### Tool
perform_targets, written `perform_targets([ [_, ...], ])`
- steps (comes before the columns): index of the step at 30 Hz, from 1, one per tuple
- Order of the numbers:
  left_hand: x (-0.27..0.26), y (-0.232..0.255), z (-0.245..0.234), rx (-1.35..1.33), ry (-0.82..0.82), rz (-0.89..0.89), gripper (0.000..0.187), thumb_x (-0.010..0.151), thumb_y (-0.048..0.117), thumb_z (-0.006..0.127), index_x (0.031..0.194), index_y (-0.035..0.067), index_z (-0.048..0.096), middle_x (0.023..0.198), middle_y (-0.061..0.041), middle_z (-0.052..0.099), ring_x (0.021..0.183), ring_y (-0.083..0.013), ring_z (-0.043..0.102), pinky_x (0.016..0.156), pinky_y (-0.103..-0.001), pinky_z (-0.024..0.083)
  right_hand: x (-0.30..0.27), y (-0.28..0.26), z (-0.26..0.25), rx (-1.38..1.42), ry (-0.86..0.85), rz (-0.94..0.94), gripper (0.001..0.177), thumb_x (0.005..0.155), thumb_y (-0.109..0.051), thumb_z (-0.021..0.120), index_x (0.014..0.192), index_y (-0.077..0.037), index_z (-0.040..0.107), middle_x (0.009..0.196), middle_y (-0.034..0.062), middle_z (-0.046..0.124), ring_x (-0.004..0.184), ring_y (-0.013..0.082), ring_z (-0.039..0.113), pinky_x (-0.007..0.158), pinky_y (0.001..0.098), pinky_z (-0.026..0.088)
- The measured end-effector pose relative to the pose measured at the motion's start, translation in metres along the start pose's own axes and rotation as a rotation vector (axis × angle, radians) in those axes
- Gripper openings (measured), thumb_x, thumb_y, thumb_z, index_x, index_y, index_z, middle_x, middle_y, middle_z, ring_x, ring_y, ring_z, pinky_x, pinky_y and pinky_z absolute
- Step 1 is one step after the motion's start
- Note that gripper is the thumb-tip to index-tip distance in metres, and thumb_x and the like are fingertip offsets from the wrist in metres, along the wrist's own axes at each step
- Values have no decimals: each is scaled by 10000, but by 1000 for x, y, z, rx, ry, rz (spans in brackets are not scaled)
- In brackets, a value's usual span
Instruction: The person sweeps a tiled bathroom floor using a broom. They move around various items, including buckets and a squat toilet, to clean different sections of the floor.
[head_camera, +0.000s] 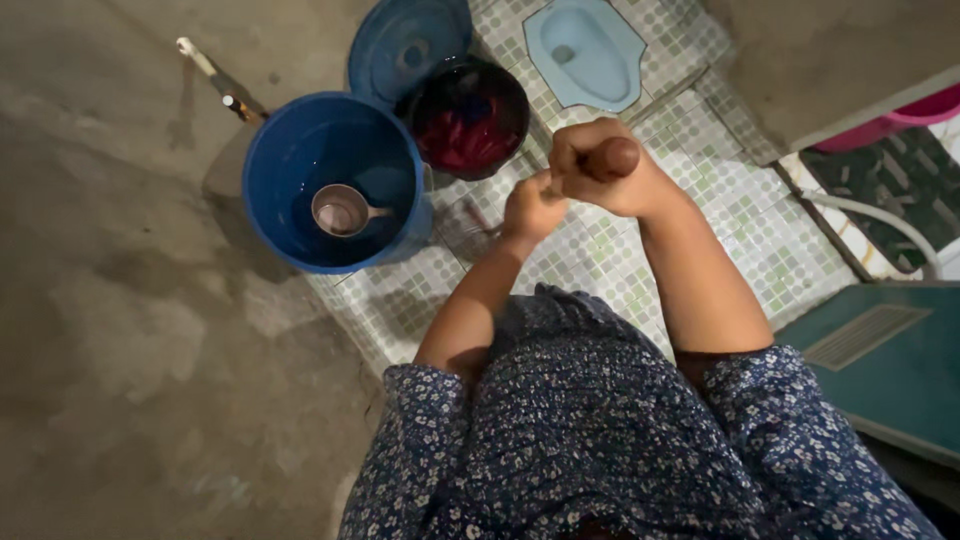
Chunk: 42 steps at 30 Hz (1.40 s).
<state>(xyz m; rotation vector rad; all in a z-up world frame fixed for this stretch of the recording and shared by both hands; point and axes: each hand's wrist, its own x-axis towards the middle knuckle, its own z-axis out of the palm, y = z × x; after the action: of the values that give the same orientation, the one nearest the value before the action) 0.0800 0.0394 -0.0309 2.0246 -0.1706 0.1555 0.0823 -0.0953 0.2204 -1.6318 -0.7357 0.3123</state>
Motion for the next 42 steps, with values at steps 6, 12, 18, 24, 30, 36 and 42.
perform_targets([
  [6,2,-37,-21,128,50,-255,217,926,321,687,1016,125,710,927,-176,753,931,-405,700,771,-481,533,16,49,19,52,2,-27,263,828,-23,685,717,-48,448,752,29,540,741,136,531,673,317,453],
  [12,8,-57,12,-109,15,-152,224,926,307,676,1025,107,703,954,-175,756,942,-380,711,793,-465,543,23,64,30,-198,-103,-60,277,773,-41,688,701,-51,420,677,58,486,655,180,504,619,341,434],
  [18,18,-57,32,-105,86,-111,204,909,276,663,999,99,713,940,-183,754,928,-374,718,784,-455,547,35,57,40,-138,-268,-96,213,771,-62,680,727,-59,471,678,63,512,631,202,523,618,343,441],
  [24,47,-54,4,-114,225,-41,188,892,245,651,973,92,723,926,-190,752,913,-367,726,775,-445,550,67,39,53,-133,-2,-110,182,771,-54,719,745,-64,539,708,28,580,678,123,549,616,301,470],
  [30,79,-95,-48,-67,290,-44,177,875,214,638,947,84,733,912,-198,749,899,-361,734,766,-436,554,120,48,65,139,183,-53,206,886,-26,697,769,-67,532,744,-5,572,672,72,532,584,260,453],
  [36,106,-136,-88,-57,341,58,179,870,197,618,946,73,722,924,-198,743,908,-359,737,761,-429,559,151,78,71,266,159,-74,188,890,-7,658,763,-56,529,746,9,593,668,77,582,588,232,500],
  [42,140,-138,-113,192,378,44,204,839,229,718,904,35,707,823,-211,718,815,-412,705,675,-462,531,188,112,77,312,27,-257,126,805,51,676,797,-17,571,756,55,614,684,132,591,629,288,484],
])
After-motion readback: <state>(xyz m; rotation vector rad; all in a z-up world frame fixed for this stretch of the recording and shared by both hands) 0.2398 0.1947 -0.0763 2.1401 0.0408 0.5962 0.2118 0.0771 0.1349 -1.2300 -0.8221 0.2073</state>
